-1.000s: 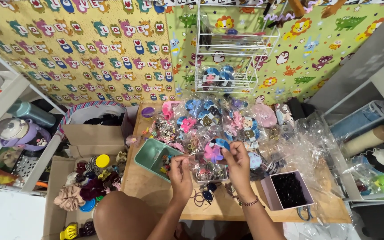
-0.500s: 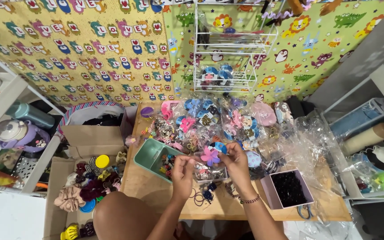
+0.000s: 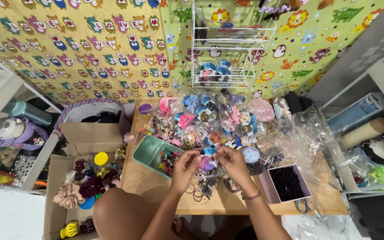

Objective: Sorting and organizing a variety of small hair accessories and charms into different containers.

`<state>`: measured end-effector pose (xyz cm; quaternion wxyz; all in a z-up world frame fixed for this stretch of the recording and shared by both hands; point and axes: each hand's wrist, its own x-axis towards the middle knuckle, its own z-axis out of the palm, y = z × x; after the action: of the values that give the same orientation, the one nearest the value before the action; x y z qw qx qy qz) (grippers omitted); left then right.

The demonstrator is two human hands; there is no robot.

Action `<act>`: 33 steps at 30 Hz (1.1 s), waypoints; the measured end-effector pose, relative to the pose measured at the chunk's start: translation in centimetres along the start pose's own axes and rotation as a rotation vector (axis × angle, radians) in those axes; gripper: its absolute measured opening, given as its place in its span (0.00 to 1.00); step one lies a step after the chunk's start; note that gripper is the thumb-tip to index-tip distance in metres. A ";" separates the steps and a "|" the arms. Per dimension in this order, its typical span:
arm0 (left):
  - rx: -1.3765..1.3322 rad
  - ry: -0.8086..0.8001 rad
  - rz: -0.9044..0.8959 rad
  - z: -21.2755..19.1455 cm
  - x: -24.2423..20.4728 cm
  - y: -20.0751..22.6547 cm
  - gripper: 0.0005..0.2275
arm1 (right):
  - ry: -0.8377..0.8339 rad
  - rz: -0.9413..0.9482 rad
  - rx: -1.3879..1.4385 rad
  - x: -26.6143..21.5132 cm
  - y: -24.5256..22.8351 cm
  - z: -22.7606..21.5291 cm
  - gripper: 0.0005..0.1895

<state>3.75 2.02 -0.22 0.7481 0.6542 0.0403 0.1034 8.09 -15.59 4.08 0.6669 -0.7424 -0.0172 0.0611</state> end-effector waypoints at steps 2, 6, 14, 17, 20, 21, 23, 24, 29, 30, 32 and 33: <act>-0.012 0.001 -0.011 0.1 -0.1 0.3 0.08 | -0.002 0.001 -0.002 -0.2 -0.1 0.1 0.02; -0.015 0.009 -0.015 0.0 0.0 -0.3 0.07 | -0.014 -0.086 -0.074 0.3 0.1 0.0 0.05; -0.101 0.053 -0.074 0.4 -0.1 0.1 0.05 | -0.017 -0.134 -0.235 -1.5 -3.6 0.4 0.07; -0.049 0.067 -0.044 0.6 -0.2 0.1 0.04 | -0.038 -0.154 -0.369 -2.2 -4.7 0.4 0.08; 0.001 0.092 -0.050 0.7 -0.2 0.2 0.01 | -0.072 -0.184 -0.486 -2.6 -5.6 0.4 0.08; 0.037 0.113 -0.054 0.8 -0.3 0.3 0.01 | -0.092 -0.200 -0.540 -2.7 -6.0 0.4 0.07; 0.045 0.142 -0.053 0.8 -0.6 1.2 0.02 | -0.092 -0.206 -0.566 -3.0 -6.1 0.5 0.07; 0.054 0.171 -0.051 0.8 -0.7 1.7 0.03 | -0.092 -0.211 -0.592 -3.1 -6.1 0.5 0.07; 0.157 0.210 -0.027 1.0 -0.9 2.6 0.03 | -0.081 -0.215 -0.690 -3.0 -5.8 0.3 0.06; 0.192 0.219 -0.021 1.0 -0.9 3.0 0.03 | -0.074 -0.214 -0.715 -3.0 -5.7 0.2 0.06; 0.199 0.231 -0.018 1.1 -1.3 3.9 0.04 | -0.063 -0.212 -0.720 -2.9 -5.4 0.3 0.06; 0.207 0.242 -0.013 1.1 -1.4 4.4 0.04 | -0.050 -0.211 -0.724 -2.8 -5.3 0.3 0.06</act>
<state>2.18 1.20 4.15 0.6671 0.7102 0.1446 0.1719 5.61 -15.00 9.51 0.3632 -0.9225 -0.1305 0.0002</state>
